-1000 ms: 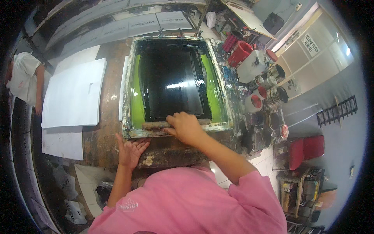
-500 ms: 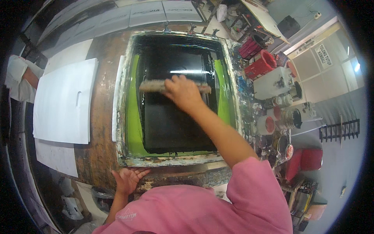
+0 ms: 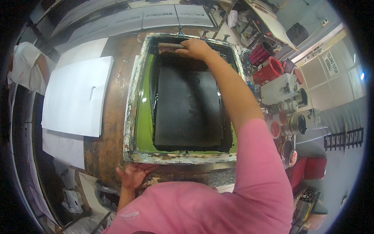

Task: The person performs screen printing on plastic bags by using a squeegee to spread ink across a mesh screen stencil, lifting the screen, and then moving the printed bags to a storage rack.

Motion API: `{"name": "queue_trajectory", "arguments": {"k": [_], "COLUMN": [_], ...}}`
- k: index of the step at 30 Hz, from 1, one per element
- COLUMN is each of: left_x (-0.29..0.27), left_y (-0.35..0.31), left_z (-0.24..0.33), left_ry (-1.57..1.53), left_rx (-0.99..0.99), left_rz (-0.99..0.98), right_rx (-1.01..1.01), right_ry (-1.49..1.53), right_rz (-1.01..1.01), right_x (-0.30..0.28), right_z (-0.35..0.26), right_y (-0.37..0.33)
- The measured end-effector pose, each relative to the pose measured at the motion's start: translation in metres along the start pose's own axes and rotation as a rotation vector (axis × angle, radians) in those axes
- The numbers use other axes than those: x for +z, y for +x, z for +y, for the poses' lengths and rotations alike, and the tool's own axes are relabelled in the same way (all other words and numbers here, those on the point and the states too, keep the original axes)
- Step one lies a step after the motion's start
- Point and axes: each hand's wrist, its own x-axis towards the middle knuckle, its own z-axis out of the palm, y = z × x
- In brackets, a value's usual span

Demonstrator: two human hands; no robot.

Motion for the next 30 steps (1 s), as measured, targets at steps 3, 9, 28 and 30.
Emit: {"name": "queue_trajectory", "arguments": {"k": [3,9,28,30], "left_x": [0.003,0.001,0.132,0.107], "left_y": [0.005,0.01,0.122,0.117], "left_z": [0.0,0.0,0.077,0.055], "left_ry": [0.015,0.076,0.998,1.721], "left_rx": [-0.012,-0.006,0.231,0.179], "left_rz": [-0.035,-0.102,-0.012,0.176], "right_rx": [0.035,0.028,0.033,-0.036], "right_ry": [-0.001,0.061,-0.341,-0.333], "right_rz": [-0.018,-0.127,0.779,0.831], "right_x": [-0.008,-0.044,-0.176,-0.185], "right_z": [-0.024,-0.137,-0.24,-0.235], "right_y": [-0.023,-0.163,-0.221,-0.215]}}
